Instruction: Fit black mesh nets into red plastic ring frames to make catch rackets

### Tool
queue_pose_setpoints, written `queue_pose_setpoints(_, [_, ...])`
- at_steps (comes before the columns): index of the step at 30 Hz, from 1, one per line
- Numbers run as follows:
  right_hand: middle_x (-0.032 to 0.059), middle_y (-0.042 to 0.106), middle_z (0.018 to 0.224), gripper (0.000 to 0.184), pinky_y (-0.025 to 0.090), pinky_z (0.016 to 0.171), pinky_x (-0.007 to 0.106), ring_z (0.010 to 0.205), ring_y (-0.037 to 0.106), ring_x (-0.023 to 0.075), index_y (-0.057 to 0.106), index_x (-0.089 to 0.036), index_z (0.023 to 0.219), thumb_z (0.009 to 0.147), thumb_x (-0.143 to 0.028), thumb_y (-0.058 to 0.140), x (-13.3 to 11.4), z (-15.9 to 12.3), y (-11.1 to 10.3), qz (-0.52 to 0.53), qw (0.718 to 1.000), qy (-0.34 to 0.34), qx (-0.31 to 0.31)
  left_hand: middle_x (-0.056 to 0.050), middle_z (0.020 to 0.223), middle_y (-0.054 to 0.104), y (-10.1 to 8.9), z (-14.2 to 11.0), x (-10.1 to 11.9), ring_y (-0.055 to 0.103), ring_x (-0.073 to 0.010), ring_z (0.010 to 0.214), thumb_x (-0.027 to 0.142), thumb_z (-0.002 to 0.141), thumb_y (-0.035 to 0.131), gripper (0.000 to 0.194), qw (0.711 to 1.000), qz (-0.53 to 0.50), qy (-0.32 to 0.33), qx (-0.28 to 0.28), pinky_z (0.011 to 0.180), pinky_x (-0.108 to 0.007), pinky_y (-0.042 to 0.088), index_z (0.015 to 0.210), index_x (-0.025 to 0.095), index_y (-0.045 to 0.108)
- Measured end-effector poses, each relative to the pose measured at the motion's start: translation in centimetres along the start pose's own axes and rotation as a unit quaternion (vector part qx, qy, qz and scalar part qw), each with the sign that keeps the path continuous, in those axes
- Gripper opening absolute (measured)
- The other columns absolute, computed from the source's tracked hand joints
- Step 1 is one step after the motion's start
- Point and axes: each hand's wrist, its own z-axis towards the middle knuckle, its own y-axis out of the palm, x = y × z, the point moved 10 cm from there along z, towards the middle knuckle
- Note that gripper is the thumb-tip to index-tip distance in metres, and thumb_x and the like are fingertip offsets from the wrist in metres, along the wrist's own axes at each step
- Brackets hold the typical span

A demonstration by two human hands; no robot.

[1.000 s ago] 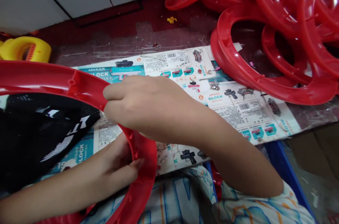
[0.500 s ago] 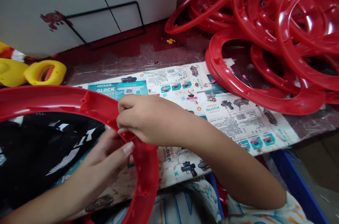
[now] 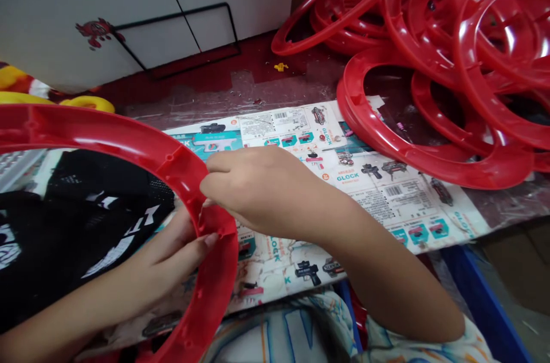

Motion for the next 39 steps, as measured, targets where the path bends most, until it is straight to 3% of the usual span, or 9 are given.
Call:
queue_pose_setpoints(5, [0.0019, 0.056, 0.079, 0.026, 0.033, 0.060, 0.025, 0.069, 0.044, 0.0118, 0.064, -0.014, 0.081, 0.093, -0.011, 0.040, -1.2, -0.1, -0.6, 0.027, 0.999, -0.045, 0.004, -0.005, 0.124, 0.057, 1.8, -1.0, 0.6, 0.052, -0.0228, 0.115, 0.038, 0.096, 0.041, 0.028, 0.998, 0.017, 0.012, -0.067, 0.097, -0.034, 0.046, 0.121, 0.026, 0.046])
queue_pose_setpoints(11, [0.0027, 0.059, 0.079, 0.024, 0.038, 0.063, 0.023, 0.071, 0.047, 0.0120, 0.064, -0.013, 0.079, 0.090, -0.009, 0.043, -1.1, 0.0, 0.3, 0.083, 0.995, -0.026, -0.042, -0.009, 0.124, 0.056, 3.4, -1.1, 0.9, 0.051, -0.0258, 0.117, 0.036, 0.095, 0.039, 0.026, 0.992, 0.027, 0.011, -0.125, 0.099, -0.037, 0.045, 0.117, 0.024, 0.046])
queue_pose_setpoints(20, [0.0033, 0.063, 0.082, 0.020, 0.039, 0.064, 0.023, 0.072, 0.053, 0.0122, 0.065, -0.013, 0.080, 0.090, -0.011, 0.047, -0.2, 0.2, 1.2, 0.105, 0.992, 0.008, -0.071, -0.011, 0.138, 0.045, 3.8, -1.6, -0.5, 0.035, -0.0286, 0.135, 0.043, 0.095, 0.040, 0.039, 0.990, -0.015, -0.039, -0.132, 0.109, -0.044, 0.035, 0.130, 0.027, 0.035])
queue_pose_setpoints(22, [0.0029, 0.063, 0.080, 0.021, 0.038, 0.062, 0.023, 0.071, 0.052, 0.0120, 0.065, -0.014, 0.080, 0.090, -0.012, 0.047, 0.0, 0.3, 1.0, 0.103, 0.993, 0.011, -0.059, -0.009, 0.133, 0.050, 3.6, -1.5, -0.5, 0.039, -0.0282, 0.132, 0.044, 0.094, 0.044, 0.041, 0.991, -0.045, -0.038, -0.120, 0.108, -0.044, 0.037, 0.131, 0.029, 0.038])
queue_pose_setpoints(25, [0.0024, 0.062, 0.078, 0.021, 0.037, 0.061, 0.023, 0.070, 0.051, 0.0119, 0.065, -0.014, 0.080, 0.091, -0.014, 0.047, 0.2, 0.3, 0.9, 0.103, 0.994, 0.010, -0.046, -0.007, 0.109, 0.062, 3.6, -1.3, -0.8, 0.056, -0.0274, 0.112, 0.048, 0.091, 0.049, 0.043, 0.985, -0.135, -0.057, -0.093, 0.093, -0.042, 0.049, 0.129, 0.029, 0.045])
queue_pose_setpoints(29, [0.0020, 0.062, 0.078, 0.021, 0.038, 0.062, 0.023, 0.070, 0.051, 0.0116, 0.065, -0.014, 0.077, 0.090, -0.013, 0.049, 0.5, 0.4, 1.7, 0.098, 0.993, 0.010, -0.066, -0.003, 0.083, 0.062, 3.2, -0.5, -1.8, 0.062, -0.0225, 0.087, 0.052, 0.092, 0.044, 0.040, 0.969, -0.230, -0.083, -0.017, 0.079, -0.038, 0.054, 0.120, 0.026, 0.051])
queue_pose_setpoints(33, [0.0031, 0.064, 0.081, 0.019, 0.039, 0.063, 0.022, 0.073, 0.053, 0.0114, 0.065, -0.013, 0.080, 0.090, -0.012, 0.049, 0.8, 0.4, 2.3, 0.114, 0.990, 0.001, -0.080, -0.003, 0.093, 0.061, 2.2, 0.4, -1.2, 0.059, -0.0192, 0.090, 0.042, 0.091, 0.050, 0.032, 0.969, -0.238, -0.039, 0.052, 0.084, -0.035, 0.052, 0.118, 0.024, 0.047])
queue_pose_setpoints(39, [0.0010, 0.062, 0.076, 0.024, 0.035, 0.059, 0.021, 0.067, 0.049, 0.0099, 0.066, -0.015, 0.080, 0.091, -0.013, 0.045, 0.4, 0.3, 1.7, 0.131, 0.990, -0.029, -0.042, -0.005, 0.103, 0.061, 1.4, 0.3, -0.2, 0.058, -0.0203, 0.098, 0.030, 0.093, 0.045, 0.028, 0.984, -0.174, 0.000, 0.031, 0.087, -0.036, 0.051, 0.120, 0.023, 0.041])
